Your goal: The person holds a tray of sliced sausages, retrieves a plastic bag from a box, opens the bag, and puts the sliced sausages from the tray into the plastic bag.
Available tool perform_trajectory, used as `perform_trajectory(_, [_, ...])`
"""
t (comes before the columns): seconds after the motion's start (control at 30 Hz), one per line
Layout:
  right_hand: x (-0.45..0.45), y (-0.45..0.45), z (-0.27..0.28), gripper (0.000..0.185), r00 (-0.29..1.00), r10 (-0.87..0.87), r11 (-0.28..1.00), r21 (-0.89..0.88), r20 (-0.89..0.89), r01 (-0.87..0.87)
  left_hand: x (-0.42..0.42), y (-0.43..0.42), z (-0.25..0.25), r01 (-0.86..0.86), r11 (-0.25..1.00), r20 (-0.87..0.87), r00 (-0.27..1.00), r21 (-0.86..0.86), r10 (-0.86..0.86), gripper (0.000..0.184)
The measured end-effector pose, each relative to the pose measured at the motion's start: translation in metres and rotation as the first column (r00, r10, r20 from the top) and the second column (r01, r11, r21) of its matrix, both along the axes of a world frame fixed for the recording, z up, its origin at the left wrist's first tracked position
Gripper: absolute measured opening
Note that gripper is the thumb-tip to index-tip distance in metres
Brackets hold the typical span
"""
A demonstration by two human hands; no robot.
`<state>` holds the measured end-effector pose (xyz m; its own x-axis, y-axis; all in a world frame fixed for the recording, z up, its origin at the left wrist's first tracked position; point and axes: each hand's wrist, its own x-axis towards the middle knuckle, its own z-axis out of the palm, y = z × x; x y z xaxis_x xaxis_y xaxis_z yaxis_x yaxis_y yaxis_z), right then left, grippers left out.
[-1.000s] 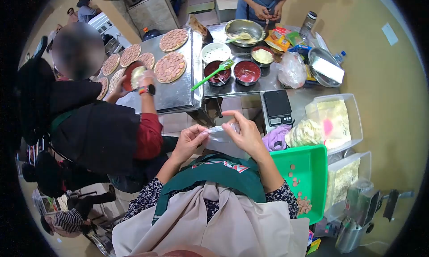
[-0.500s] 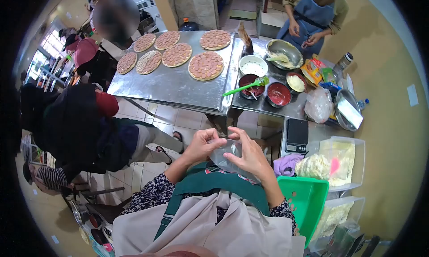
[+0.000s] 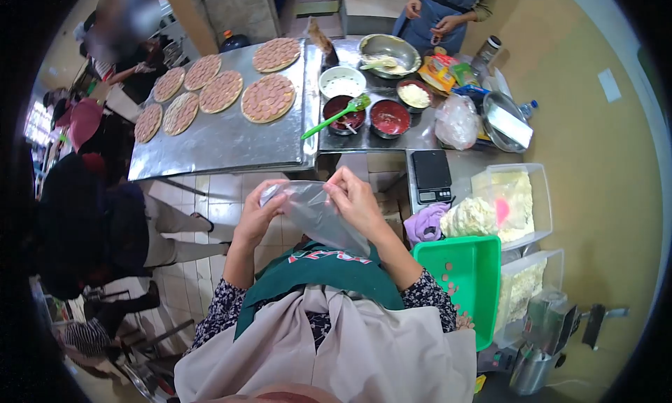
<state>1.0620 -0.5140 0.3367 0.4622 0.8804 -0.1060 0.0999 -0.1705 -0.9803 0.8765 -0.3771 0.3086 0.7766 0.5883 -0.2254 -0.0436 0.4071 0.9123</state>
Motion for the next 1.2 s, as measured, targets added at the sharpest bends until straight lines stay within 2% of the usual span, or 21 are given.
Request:
perform_trajectory(0.07, [-0.003,0.001,0.001,0.014,1.0,-0.014,1.0,0.0,0.027,0.014,-0.001,-0.002,-0.001,0.055,0.998,0.01,0.998,-0.018,-0.055,0.032])
perform_trajectory(0.13, [-0.004,0.0,0.004,0.017,0.994,0.002,1.0,-0.012,0.11,0.0,0.001,-0.007,0.002,0.113,0.983,0.026,0.994,-0.141,-0.111,0.032])
perform_trajectory(0.3, [0.001,-0.001,0.0,0.027,0.98,0.002,0.999,0.034,0.197,-0.009,0.012,-0.003,-0.006,0.074,0.997,-0.005,0.997,-0.009,-0.074,0.019])
perform_trajectory(0.43, [0.006,-0.006,0.0,0.03,0.977,-0.009,1.0,0.026,0.214,0.003,0.022,0.0,-0.004,0.12,0.992,-0.004,0.993,0.036,-0.12,0.016])
perform_trajectory(0.63, [0.009,-0.012,0.011,0.025,0.99,-0.009,1.0,-0.017,0.138,0.012,0.035,0.001,0.0,0.12,0.99,-0.026,0.993,0.074,-0.118,0.017])
perform_trajectory(0.7, [0.006,-0.014,0.011,0.023,0.932,0.018,0.989,0.129,0.363,-0.069,0.037,0.001,0.002,0.127,0.99,-0.057,0.991,0.064,-0.123,0.017])
perform_trajectory(0.8, [0.005,-0.016,0.011,0.023,0.906,0.041,0.994,0.074,0.422,-0.079,0.042,0.002,0.002,0.145,0.985,-0.052,0.989,0.088,-0.141,0.016])
perform_trajectory(0.9, [0.011,-0.017,-0.001,0.022,0.915,0.103,0.995,-0.031,0.391,-0.099,0.045,0.002,0.001,0.167,0.972,-0.101,0.983,0.167,-0.151,0.014])
perform_trajectory(1.0, [0.014,-0.015,0.0,0.02,0.937,0.08,0.997,-0.037,0.339,-0.072,0.048,0.002,-0.008,0.151,0.973,-0.064,0.988,0.176,-0.142,0.014])
perform_trajectory(1.07, [0.013,-0.013,0.003,0.019,0.956,0.034,0.999,-0.02,0.292,-0.03,0.048,0.001,-0.012,0.09,0.995,-0.021,0.996,0.044,-0.089,0.02])
perform_trajectory(1.1, [0.014,-0.012,0.004,0.018,0.97,-0.013,1.0,-0.005,0.241,0.015,0.049,0.0,-0.012,0.09,0.995,-0.019,0.996,0.046,-0.089,0.02])
perform_trajectory(1.17, [0.016,-0.011,0.002,0.018,0.974,-0.07,0.998,0.015,0.217,0.068,0.049,-0.002,-0.009,0.236,0.971,0.113,0.967,-0.041,-0.23,0.031])
perform_trajectory(1.2, [0.017,-0.01,0.0,0.018,0.974,-0.126,0.992,0.03,0.187,0.122,0.049,-0.003,-0.007,0.236,0.971,0.114,0.966,-0.036,-0.23,0.031])
